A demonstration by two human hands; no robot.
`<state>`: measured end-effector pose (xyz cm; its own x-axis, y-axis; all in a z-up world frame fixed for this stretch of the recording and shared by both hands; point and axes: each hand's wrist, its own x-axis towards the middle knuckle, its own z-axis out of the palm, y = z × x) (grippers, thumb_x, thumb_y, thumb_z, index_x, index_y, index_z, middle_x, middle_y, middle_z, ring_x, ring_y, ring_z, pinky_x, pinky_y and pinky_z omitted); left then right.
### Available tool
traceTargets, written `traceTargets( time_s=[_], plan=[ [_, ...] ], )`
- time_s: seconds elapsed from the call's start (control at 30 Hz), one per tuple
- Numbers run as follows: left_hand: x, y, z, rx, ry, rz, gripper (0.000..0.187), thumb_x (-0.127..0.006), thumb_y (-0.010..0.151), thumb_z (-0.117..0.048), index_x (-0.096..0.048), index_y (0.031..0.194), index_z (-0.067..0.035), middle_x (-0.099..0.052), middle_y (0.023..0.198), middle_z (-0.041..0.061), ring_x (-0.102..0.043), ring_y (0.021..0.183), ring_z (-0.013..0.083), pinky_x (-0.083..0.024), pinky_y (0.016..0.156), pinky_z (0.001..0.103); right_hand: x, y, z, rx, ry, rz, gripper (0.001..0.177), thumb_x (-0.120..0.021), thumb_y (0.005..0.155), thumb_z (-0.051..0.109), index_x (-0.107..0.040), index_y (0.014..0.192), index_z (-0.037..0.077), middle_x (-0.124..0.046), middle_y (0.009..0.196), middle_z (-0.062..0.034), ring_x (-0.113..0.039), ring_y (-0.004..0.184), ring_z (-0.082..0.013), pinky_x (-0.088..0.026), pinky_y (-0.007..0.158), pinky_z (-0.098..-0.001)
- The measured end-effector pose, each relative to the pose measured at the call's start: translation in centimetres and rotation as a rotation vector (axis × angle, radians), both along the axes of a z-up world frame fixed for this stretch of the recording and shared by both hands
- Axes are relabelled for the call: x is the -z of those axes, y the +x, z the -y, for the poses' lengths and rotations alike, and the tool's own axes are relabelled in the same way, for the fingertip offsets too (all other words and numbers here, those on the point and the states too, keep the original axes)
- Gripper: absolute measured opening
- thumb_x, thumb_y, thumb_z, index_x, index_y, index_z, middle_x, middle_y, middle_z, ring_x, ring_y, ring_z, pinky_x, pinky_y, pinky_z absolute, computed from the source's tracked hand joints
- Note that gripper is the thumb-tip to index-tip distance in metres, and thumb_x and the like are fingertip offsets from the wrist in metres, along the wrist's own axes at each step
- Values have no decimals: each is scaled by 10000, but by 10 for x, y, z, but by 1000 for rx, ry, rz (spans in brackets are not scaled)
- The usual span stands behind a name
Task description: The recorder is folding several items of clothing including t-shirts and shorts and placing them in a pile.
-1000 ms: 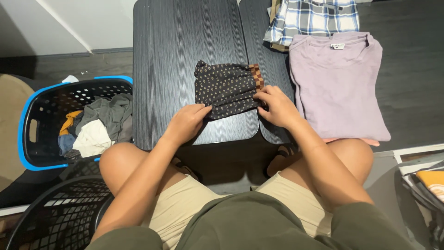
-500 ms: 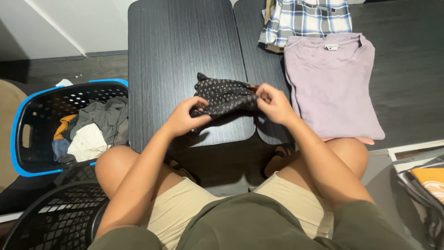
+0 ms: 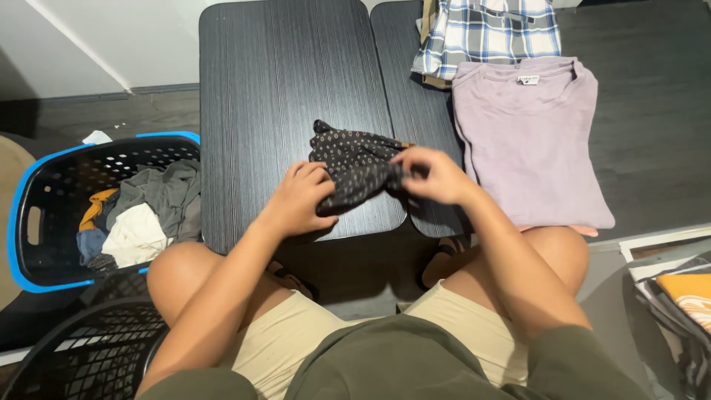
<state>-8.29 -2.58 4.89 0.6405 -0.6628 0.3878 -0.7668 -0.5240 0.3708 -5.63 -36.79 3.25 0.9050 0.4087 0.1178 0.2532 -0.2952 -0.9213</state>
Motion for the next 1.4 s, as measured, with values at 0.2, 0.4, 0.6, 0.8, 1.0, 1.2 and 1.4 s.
traceTargets(
  time_s=[0.2,0.4,0.6,0.8,1.0,1.2,1.4],
  plan=[
    [16,-7,-25,19,60,-53,387,-769,670,-208,-670,1023,-86,-634,1204,97,-559,1247,313,-398,1145,437,-36,-24,-2,-333,-470,282,188,-849,672,123,-684,731,55,-589,1402,-186,-410,1348,-411,-363,1064,-476],
    [-32,-31,-11,-68,-106,44,571,-813,650,-247,-642,1141,-11,-573,1303,226,-506,1232,396,-366,1073,489,-21,-32,-10,112,-372,259,223,-788,817,162,-643,947,53,-640,1150,-111,-601,1143,-292,-497,1014,-394],
    [-6,-39,-36,70,-3,3,528,-830,754,-296,-626,1192,-85,-578,1201,126,-540,1192,326,-434,1059,458,-45,-66,-20,-97,-398,490,330,-836,729,168,-651,980,60,-616,1125,-110,-568,1094,-318,-481,946,-404],
    [-27,-48,-62,-76,90,-8,638,-801,663,-172,-657,1274,-57,-572,1205,140,-510,1130,363,-411,993,467,-36,-79,-21,0,-494,369,533,-805,745,138,-631,1236,26,-578,1162,-138,-553,1091,-336,-476,938,-410],
    [17,-25,-41,21,9,-27,328,-746,731,-56,-739,1054,-116,-646,1268,77,-555,1283,319,-404,1111,429,-29,-77,-18,9,-506,406,476,-749,740,76,-642,1202,33,-577,1196,-134,-554,1131,-334,-487,960,-410],
    [36,-10,-20,36,-318,-357,253,-820,775,-158,-742,996,-62,-614,1405,170,-516,1344,352,-373,1136,421,-26,-76,-18,29,-477,406,460,-751,740,70,-648,1187,32,-577,1182,-128,-555,1119,-329,-490,956,-404],
    [77,14,-19,-30,-393,-329,235,-853,831,-232,-696,884,-65,-668,1113,136,-593,1127,316,-423,1023,416,-22,-72,-16,35,-396,331,454,-749,726,55,-658,1170,33,-570,1159,-122,-568,1078,-293,-518,904,-374]
  ],
)
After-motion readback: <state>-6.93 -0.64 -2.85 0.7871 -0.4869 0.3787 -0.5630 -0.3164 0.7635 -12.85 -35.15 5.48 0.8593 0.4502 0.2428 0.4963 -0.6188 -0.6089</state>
